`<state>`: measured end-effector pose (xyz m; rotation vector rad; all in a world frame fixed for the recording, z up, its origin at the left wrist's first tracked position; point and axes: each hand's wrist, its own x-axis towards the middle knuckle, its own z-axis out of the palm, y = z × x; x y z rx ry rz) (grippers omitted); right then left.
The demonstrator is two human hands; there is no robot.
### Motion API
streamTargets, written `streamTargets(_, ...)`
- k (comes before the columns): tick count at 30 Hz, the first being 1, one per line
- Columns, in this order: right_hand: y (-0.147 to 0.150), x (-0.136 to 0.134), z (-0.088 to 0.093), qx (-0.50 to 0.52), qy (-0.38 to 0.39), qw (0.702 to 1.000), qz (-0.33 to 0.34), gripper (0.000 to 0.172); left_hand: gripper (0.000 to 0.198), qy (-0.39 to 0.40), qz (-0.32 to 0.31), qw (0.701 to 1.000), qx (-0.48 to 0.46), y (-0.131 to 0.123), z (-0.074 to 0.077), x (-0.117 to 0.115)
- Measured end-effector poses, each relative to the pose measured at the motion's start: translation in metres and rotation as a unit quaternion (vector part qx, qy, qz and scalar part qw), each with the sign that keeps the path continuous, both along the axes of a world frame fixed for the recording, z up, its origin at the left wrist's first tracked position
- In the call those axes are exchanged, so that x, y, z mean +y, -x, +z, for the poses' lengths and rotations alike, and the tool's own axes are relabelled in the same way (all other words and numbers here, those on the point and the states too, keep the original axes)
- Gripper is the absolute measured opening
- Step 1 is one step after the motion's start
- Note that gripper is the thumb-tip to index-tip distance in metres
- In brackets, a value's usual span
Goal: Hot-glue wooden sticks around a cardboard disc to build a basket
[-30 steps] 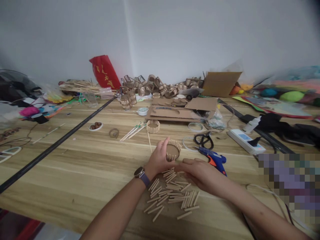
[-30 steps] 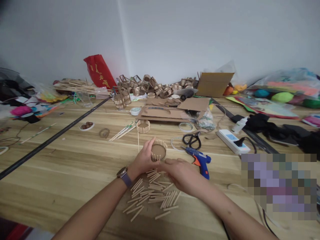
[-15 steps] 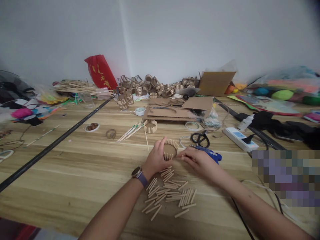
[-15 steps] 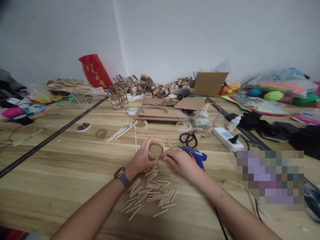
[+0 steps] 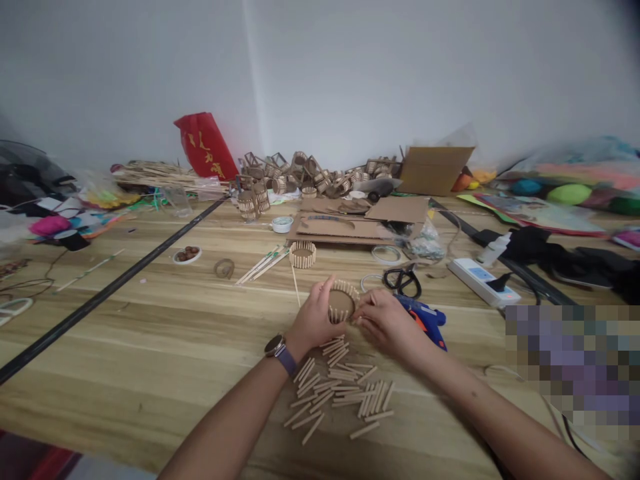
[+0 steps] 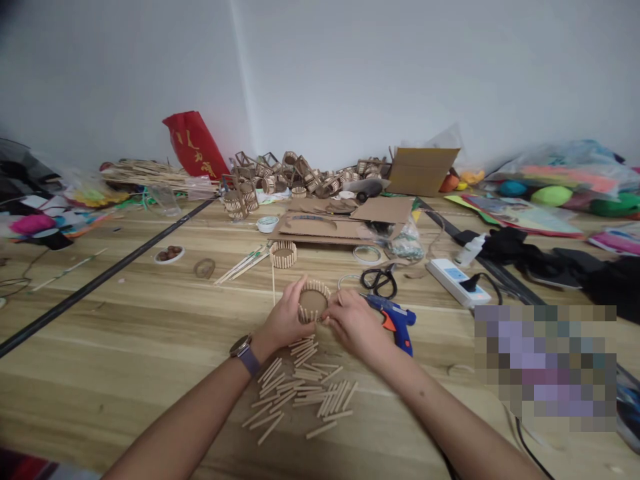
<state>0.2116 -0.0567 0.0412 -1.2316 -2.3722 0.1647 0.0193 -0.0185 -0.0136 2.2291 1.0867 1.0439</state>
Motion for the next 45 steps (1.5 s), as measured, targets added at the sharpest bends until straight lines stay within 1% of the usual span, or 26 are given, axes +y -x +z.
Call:
streamTargets(2,0.0,0.003,-0.005,-0.009,-0.054,0.998,-0.007,0.02,0.098,-0.004,-0.001,1.0,-0.002,0.0,-0.001,0.0)
streamTargets(4,0.0,0.006,-0.01,-0.012,-0.08,0.997,-0.014,0.019,0.097,-0.011,0.001,1.0,0.001,-0.001,-0.001,0.001)
streamTargets(9,-0.001,0.011,-0.02,-0.022,-0.089,0.996,-0.015,0.022,0.095,-0.021,0.002,1.0,0.015,-0.001,0.0,0.0)
streamTargets(13,0.0,0.012,-0.023,-0.034,-0.097,0.995,-0.01,0.021,0.098,-0.019,-0.003,1.0,0.016,-0.001,0.0,0.0)
streamTargets(22,0.003,0.011,-0.024,-0.042,-0.1,0.994,-0.002,0.022,0.096,-0.017,-0.018,1.0,0.016,-0.001,0.002,-0.002)
streamTargets(25,0.004,0.011,-0.022,-0.032,-0.082,0.996,0.005,0.022,0.097,-0.015,-0.02,0.999,0.02,-0.001,0.002,-0.002)
streamTargets(28,0.004,0.01,-0.019,-0.023,-0.059,0.998,0.015,0.019,0.098,-0.009,-0.018,1.0,0.024,-0.001,0.002,-0.002)
streamTargets(33,0.005,0.008,-0.015,-0.034,-0.04,0.998,0.02,0.018,0.1,0.0,-0.02,0.999,0.031,-0.002,0.003,-0.002)
streamTargets(40,0.006,0.007,-0.015,-0.028,-0.051,0.998,0.026,0.014,0.1,-0.008,-0.03,0.999,0.029,-0.002,0.002,-0.002)
streamTargets(45,0.006,0.007,-0.016,-0.03,-0.062,0.997,0.02,0.015,0.098,-0.013,-0.03,0.999,0.032,-0.002,0.003,-0.002)
